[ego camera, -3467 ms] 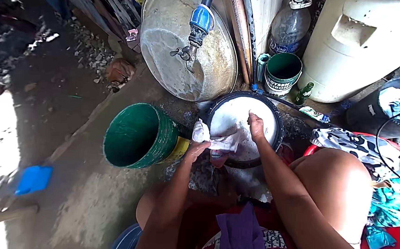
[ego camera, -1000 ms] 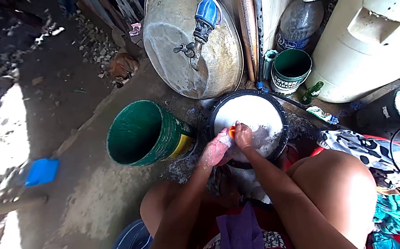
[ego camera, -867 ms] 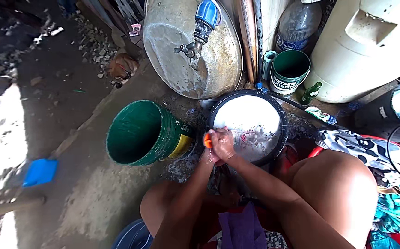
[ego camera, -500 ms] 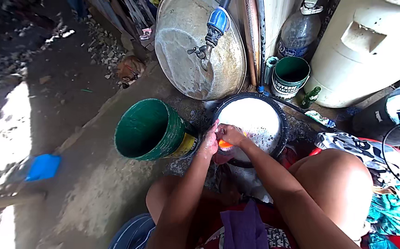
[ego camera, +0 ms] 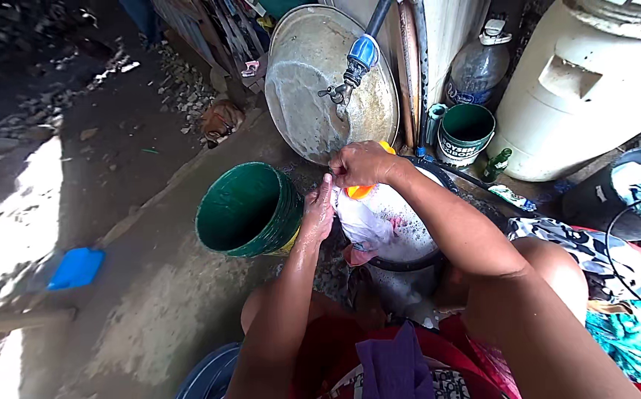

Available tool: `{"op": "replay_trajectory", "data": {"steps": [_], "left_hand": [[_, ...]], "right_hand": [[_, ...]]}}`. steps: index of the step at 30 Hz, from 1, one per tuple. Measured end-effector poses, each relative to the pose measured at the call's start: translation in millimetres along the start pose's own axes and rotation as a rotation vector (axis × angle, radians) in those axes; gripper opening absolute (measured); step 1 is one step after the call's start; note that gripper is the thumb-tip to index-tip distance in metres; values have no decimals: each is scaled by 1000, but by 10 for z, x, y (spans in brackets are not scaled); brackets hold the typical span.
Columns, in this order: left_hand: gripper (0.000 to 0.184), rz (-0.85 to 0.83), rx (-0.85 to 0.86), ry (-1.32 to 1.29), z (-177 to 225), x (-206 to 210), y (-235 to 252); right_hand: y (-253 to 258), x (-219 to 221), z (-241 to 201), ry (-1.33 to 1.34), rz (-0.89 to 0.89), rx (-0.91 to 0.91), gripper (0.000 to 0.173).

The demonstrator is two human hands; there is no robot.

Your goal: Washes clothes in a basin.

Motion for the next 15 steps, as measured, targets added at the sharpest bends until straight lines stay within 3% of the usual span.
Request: {"op": "replay_trajectory", "data": {"steps": [2,3,6,8,9,12,15], "left_hand": [[42,69,203,252,135,-100,6],[42,91,229,258,175,-155,18],[37,25,-13,16,148,-226,-10],[25,-214,-168,-28,-50,-168,-99],[22,-344,-217,9,-194,-101,-168],[41,-591,-369,300,-627,117,-372],[45,-617,-483,447,-961,277,-378]], "right_hand": [[-9,-52,-57,-135,-12,-13,25],[-15,-59,-73,-203,-25,-15,25],[-22,-79,-14,-314,8,-61,26],[-13,-129,-40,-341,86,-142,26],[-5,-143,-104,-363,113,-191,25],[57,-22,-394,-420,152,-349,23],[162,366,-367,-282,179,-335,25]]}}
Point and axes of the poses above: each hand's wrist, its own y-axis towards the middle knuckle, its own x-axis out of the palm, z = x × y, the point moved 4 cm from there along y, towards the middle knuckle, and after that the axes turned 6 degrees about z, right-handed, at the moved point
